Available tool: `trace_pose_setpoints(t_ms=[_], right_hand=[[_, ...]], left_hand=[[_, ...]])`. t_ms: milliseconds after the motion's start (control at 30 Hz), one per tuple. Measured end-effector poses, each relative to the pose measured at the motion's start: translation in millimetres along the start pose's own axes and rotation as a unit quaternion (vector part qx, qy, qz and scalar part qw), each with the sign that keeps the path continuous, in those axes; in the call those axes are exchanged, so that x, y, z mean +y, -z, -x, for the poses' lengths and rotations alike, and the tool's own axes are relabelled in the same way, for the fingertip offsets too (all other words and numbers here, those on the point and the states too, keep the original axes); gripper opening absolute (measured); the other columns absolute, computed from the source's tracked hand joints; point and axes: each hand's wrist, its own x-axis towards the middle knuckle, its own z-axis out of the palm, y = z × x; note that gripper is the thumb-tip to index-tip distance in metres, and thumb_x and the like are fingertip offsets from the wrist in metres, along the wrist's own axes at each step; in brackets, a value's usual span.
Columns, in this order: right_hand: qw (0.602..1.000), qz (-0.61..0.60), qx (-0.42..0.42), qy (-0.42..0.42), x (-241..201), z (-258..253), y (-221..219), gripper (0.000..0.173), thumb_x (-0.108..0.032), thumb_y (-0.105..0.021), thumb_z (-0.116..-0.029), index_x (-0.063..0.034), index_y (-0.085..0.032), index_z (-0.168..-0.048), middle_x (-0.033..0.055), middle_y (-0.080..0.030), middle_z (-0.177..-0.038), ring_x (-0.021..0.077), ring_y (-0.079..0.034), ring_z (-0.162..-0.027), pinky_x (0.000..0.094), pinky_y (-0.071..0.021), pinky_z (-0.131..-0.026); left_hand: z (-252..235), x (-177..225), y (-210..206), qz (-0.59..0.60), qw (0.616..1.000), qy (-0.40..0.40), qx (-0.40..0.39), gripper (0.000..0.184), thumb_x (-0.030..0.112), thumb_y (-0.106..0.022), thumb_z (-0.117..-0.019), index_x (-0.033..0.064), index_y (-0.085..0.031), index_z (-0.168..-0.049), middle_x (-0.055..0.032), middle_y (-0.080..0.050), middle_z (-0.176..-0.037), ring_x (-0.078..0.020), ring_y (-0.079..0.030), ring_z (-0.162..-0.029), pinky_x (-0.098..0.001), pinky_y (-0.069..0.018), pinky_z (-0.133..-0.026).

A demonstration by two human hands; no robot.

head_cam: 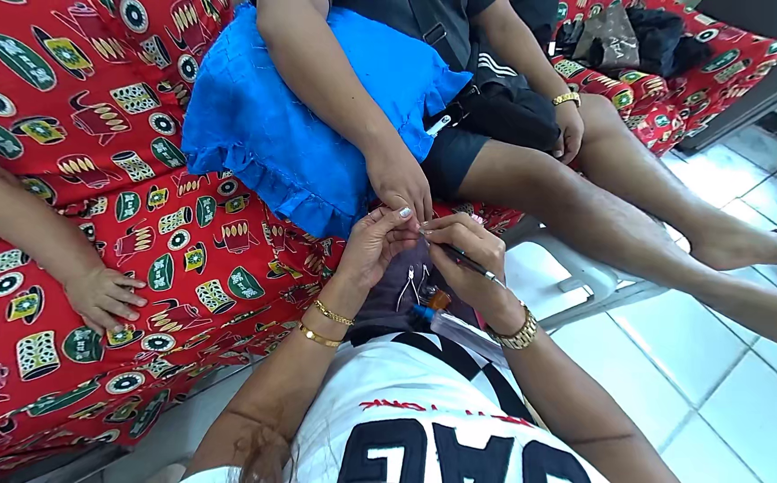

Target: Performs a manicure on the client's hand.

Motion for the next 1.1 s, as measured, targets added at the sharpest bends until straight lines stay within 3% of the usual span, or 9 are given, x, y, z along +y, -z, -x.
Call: trace_pose_setpoints(t_ms=[500, 633, 733, 833, 900, 1000, 1033, 1100], right_hand=[[1.000, 0.026, -0.009, -0.002, -0.8, -1.8, -0.7, 0.008, 0.004, -0.064, -0.0825, 0.0037, -0.072, -0.086, 0.0164, -0.071, -0.096, 0.0189, -0.070, -0.092, 0.0244, -0.0577, -0.082], [0.999, 0.039, -0.006, 0.015, 1.2, -3.6, -4.2, 0.007, 0.003, -0.065, -0.0813, 0.0032, -0.071, -0.083, 0.0160, -0.071, -0.091, 0.0196, -0.070, -0.088, 0.0262, -0.0577, -0.077], [0.993, -0.044, -0.003, -0.114, -0.1, -7.2, -0.9, 0.007, 0.004, -0.066, -0.0833, 0.0033, -0.070, -0.089, 0.0104, -0.069, -0.088, 0.0097, -0.066, -0.076, 0.0196, -0.0546, -0.068], [0.934, -0.226, 0.027, -0.275, -3.3, -12.6, 5.3, 0.008, -0.001, -0.065, -0.0891, -0.0083, -0.068, -0.091, 0.0005, -0.069, -0.079, 0.0019, -0.054, -0.053, 0.0143, -0.0431, -0.047], [0.870, -0.368, 0.062, -0.322, -11.4, -21.4, 6.3, 0.012, -0.002, -0.062, -0.0933, -0.0114, -0.069, -0.091, 0.0020, -0.071, -0.081, 0.0024, -0.056, -0.052, 0.0148, -0.0466, -0.047], [0.766, -0.532, 0.073, -0.352, -15.2, -36.8, -8.1, 0.019, -0.003, -0.054, -0.0966, -0.0130, -0.068, -0.088, 0.0051, -0.074, -0.084, 0.0079, -0.068, -0.063, 0.0217, -0.0561, -0.055], [0.759, -0.541, 0.075, -0.354, -10.7, -39.8, -15.0, 0.019, -0.004, -0.052, -0.0977, -0.0126, -0.067, -0.089, 0.0056, -0.074, -0.083, 0.0084, -0.067, -0.061, 0.0222, -0.0555, -0.054], [0.797, -0.481, 0.100, -0.351, -1.7, -42.5, -18.6, 0.020, -0.011, -0.046, -0.1044, -0.0136, -0.063, -0.096, 0.0020, -0.074, -0.085, 0.0045, -0.065, -0.058, 0.0179, -0.0535, -0.052]], left_hand=[[-0.5, -0.7, -1.0, -0.008, 1.000, 0.002, 0.012, 0.010, 0.015, -0.060, -0.1021, 0.0127, -0.064, -0.094, -0.0005, -0.070, -0.080, -0.0051, -0.069, -0.065, -0.0180, -0.0583, -0.063], [1.1, -1.6, 0.8, -0.010, 1.000, -0.010, 0.000, 0.010, 0.015, -0.060, -0.1017, 0.0124, -0.065, -0.093, -0.0005, -0.070, -0.081, -0.0051, -0.068, -0.066, -0.0177, -0.0579, -0.063], [-0.9, -2.1, 0.7, -0.010, 1.000, 0.003, 0.012, 0.010, 0.015, -0.060, -0.1018, 0.0128, -0.065, -0.093, -0.0006, -0.071, -0.081, -0.0060, -0.069, -0.067, -0.0188, -0.0585, -0.064], [-4.6, -3.0, 1.6, 0.007, 1.000, 0.012, 0.014, 0.010, 0.015, -0.058, -0.1026, 0.0120, -0.064, -0.095, -0.0029, -0.071, -0.084, -0.0086, -0.070, -0.069, -0.0204, -0.0593, -0.066], [-6.3, -3.5, 2.4, 0.018, 1.000, 0.013, 0.014, 0.010, 0.015, -0.057, -0.1033, 0.0108, -0.063, -0.097, -0.0039, -0.071, -0.085, -0.0092, -0.070, -0.069, -0.0211, -0.0598, -0.066], [-7.3, -5.4, 3.6, 0.018, 1.000, -0.001, 0.006, 0.014, 0.014, -0.053, -0.1049, 0.0115, -0.064, -0.097, -0.0009, -0.070, -0.084, -0.0060, -0.068, -0.068, -0.0192, -0.0586, -0.063], [-7.0, -6.3, 4.0, 0.013, 1.000, -0.007, 0.004, 0.016, 0.014, -0.052, -0.1049, 0.0130, -0.065, -0.095, 0.0011, -0.069, -0.083, -0.0044, -0.066, -0.067, -0.0181, -0.0573, -0.063], [-6.7, -6.1, 4.4, 0.004, 1.000, -0.002, 0.014, 0.013, 0.015, -0.055, -0.1042, 0.0117, -0.065, -0.096, -0.0004, -0.069, -0.085, -0.0071, -0.068, -0.071, -0.0209, -0.0591, -0.068]])
